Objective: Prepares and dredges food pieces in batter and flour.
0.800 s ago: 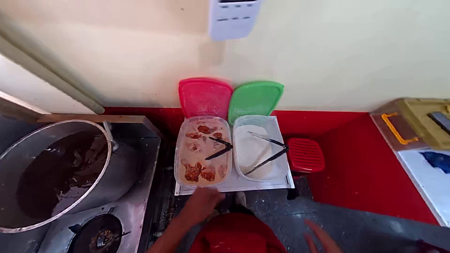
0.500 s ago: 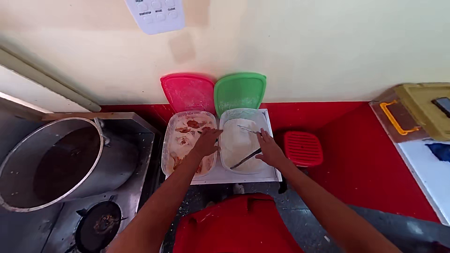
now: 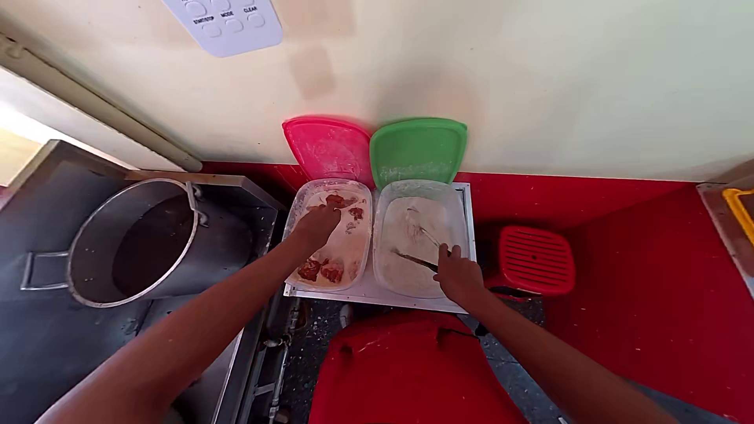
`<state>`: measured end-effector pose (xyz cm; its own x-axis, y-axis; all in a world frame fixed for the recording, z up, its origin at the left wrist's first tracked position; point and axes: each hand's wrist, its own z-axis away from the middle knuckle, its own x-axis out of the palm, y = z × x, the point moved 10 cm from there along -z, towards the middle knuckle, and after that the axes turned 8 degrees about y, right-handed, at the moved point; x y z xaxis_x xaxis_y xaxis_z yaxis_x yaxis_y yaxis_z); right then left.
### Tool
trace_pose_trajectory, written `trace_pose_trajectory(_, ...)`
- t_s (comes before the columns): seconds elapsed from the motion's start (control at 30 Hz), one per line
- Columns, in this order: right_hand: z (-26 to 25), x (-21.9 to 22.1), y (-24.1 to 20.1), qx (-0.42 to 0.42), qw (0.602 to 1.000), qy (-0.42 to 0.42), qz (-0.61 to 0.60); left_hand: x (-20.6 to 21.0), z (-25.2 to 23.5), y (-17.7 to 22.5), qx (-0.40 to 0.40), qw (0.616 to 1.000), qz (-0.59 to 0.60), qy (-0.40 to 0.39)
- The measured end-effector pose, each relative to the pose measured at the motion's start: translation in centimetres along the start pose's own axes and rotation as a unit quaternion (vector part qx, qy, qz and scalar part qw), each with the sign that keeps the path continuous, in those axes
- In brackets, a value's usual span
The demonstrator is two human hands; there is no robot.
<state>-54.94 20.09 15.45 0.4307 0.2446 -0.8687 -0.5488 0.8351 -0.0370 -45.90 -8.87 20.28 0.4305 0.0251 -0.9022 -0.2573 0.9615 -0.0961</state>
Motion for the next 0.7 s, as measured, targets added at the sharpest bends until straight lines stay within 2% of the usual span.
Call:
trace_pose_trajectory(0.1, -0.1, 1.8, 0.6, 0.046, 0.998, -0.042, -0.016, 0.6, -1.3, -0.8, -0.045, 0.994, -0.092, -0.036)
trace_pose_trajectory(0.2, 0.3, 2.3, 0.1, 0.058, 0.996, -0.051, -0.032, 3.8, -3.0, -2.9, -0.1, 0.976, -0.171, -0.086)
trace_pose_trajectory(0.27, 0.8, 2.6, 0.1, 0.064, 0.996, -0.051, -0.037, 5.7, -3.8, -4.0, -0.1, 0.966, -0.215, -0.107)
trace_pose_trajectory(0.37, 1.3, 2.6, -0.1, 0.077, 0.995, -0.055, -0.035, 6.6, -4.2, -5.4, -0.062, 0.97, -0.209, -0.107)
trace_pose_trajectory(0.5, 2.8, 2.2, -0.4, 0.093, 0.993, -0.07, -0.024, 2.3, -0.6, -5.9, 0.021, 0.979, -0.176, -0.105)
trace_pose_trajectory(0.63, 4.5, 1.7, -0.7, 0.089, 0.994, -0.053, -0.026, -2.8, 3.8, -8.0, 0.004, 0.982, -0.163, -0.098)
trace_pose_trajectory(0.7, 5.4, 1.7, -0.8, 0.088, 0.995, -0.048, -0.031, -3.7, 6.1, -9.0, 0.003, 0.983, -0.152, -0.105)
